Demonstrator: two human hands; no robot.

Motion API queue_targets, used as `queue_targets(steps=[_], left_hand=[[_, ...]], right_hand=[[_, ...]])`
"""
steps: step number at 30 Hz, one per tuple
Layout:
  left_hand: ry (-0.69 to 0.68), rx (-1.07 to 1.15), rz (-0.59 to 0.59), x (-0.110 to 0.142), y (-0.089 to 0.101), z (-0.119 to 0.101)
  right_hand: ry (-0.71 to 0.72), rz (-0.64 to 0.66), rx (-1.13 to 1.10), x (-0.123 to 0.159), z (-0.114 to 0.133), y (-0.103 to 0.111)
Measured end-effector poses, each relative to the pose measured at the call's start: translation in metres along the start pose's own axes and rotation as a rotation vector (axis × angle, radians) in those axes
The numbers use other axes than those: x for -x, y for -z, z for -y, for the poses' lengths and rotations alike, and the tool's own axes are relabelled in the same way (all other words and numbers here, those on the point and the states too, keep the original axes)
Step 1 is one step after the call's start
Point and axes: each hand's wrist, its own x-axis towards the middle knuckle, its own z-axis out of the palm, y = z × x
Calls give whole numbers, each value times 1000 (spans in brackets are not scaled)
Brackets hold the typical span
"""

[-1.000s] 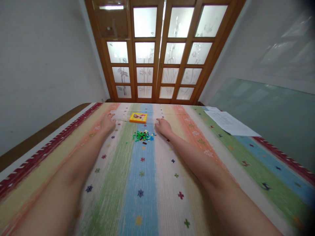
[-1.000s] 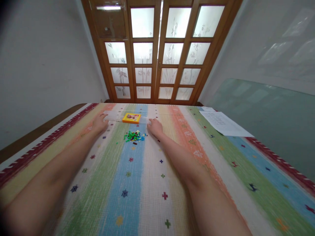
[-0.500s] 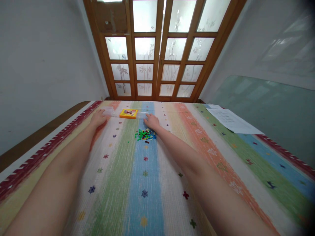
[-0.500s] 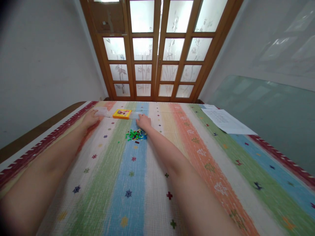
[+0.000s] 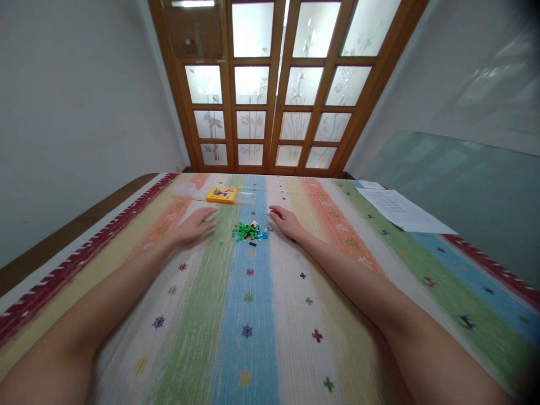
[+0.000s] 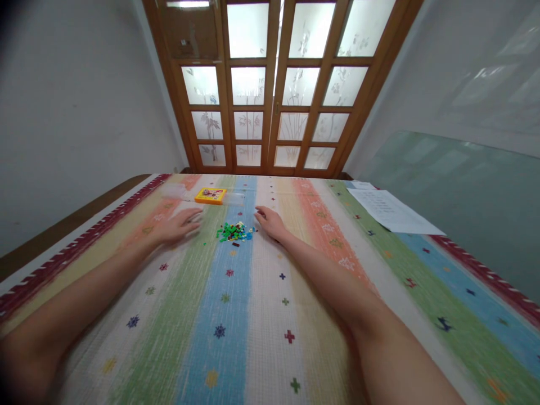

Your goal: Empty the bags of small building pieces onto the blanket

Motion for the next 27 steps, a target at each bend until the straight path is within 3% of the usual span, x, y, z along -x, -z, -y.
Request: queue_targets(steps=[2,5,13,21,27], left_hand=[[-58,-29,103,14,-17,-23],[-94,-97,112,21,-35,-51],[-185,-65,113,-9,-69,-113],[-199,-36,10,-51,-107,-147],[-169,-78,-116,-74,-121,-168]], right_hand=[[-2,11,-61,18,0,7],[17,48,-129,33,7,9],[-31,-45,-223,26,3,5],[-60,-109,-293,25,-3,9],[-143,-152,-325,24,-6,16]])
